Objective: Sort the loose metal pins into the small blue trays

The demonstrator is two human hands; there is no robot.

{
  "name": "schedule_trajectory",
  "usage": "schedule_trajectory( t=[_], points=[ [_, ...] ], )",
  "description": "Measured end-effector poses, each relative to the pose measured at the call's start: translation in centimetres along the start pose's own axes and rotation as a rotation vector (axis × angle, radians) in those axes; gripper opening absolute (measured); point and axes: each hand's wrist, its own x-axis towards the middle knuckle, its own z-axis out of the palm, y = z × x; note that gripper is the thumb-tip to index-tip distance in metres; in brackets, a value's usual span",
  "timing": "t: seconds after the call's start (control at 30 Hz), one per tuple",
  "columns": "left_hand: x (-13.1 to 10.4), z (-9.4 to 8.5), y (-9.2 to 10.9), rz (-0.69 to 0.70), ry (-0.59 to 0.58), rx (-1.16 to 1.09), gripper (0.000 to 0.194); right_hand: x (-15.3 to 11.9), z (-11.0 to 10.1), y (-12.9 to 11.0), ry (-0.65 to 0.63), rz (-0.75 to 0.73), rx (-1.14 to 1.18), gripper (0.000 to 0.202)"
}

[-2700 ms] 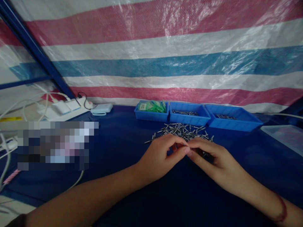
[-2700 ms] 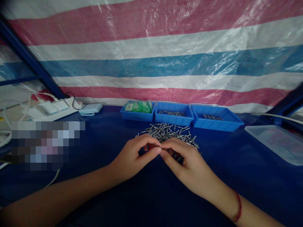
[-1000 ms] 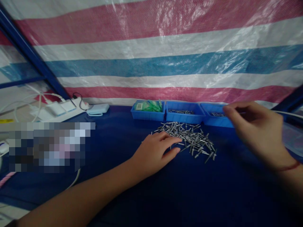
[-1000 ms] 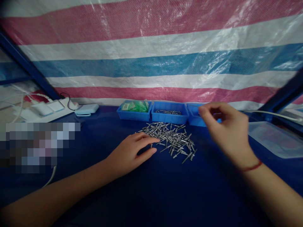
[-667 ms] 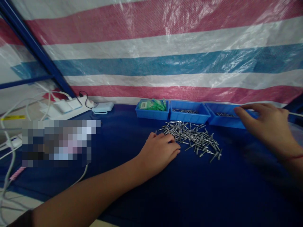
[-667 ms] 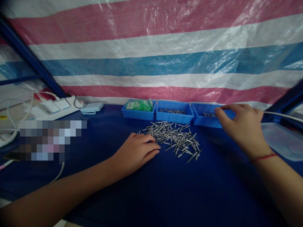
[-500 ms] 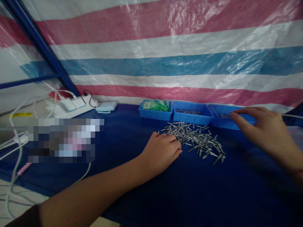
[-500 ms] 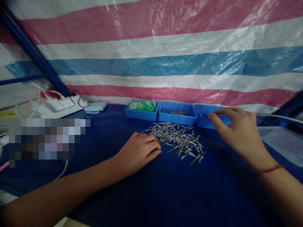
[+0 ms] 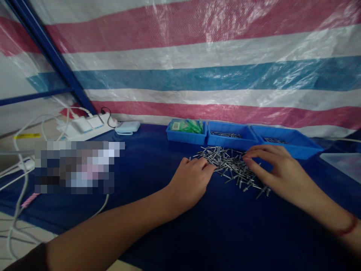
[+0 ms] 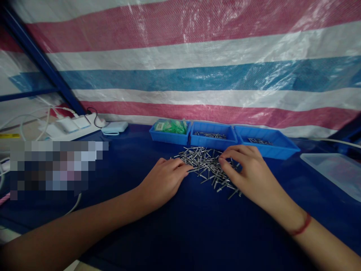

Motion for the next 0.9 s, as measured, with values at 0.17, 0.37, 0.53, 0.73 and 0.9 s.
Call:
schedule_trajectory(
  t=[0.17, 0.37, 0.53, 0.73, 0.9],
  points=[
    [0.1, -0.4, -0.1, -0.036, 0.036, -0.193, 0.025, -0.6, 0.4, -0.9, -0.049, -0.032, 0.104, 0.015],
    [0.4, -0.2, 0.0, -0.066, 0.129, -0.549, 0.022, -0.9, 0.4, -3.2, -0.095, 0.093, 0.385, 0.018],
    [0.4, 0.0, 0.4, -0.003, 0.16, -0.658, 0.019, -0.9, 0.5, -4.4, -0.12, 0.135, 0.547, 0.016],
    [0.4, -0.1, 0.6, -0.01, 0.132, -0.688, 0.018, -1.0, 0.6, -4.4, -0.078, 0.24, 0.616, 0.017],
    [0.2, -0.1, 0.6, 0.033, 0.104, -0.692, 0.02, -1.1, 0.4, -4.5, -0.064, 0.193, 0.613, 0.011]
  ],
)
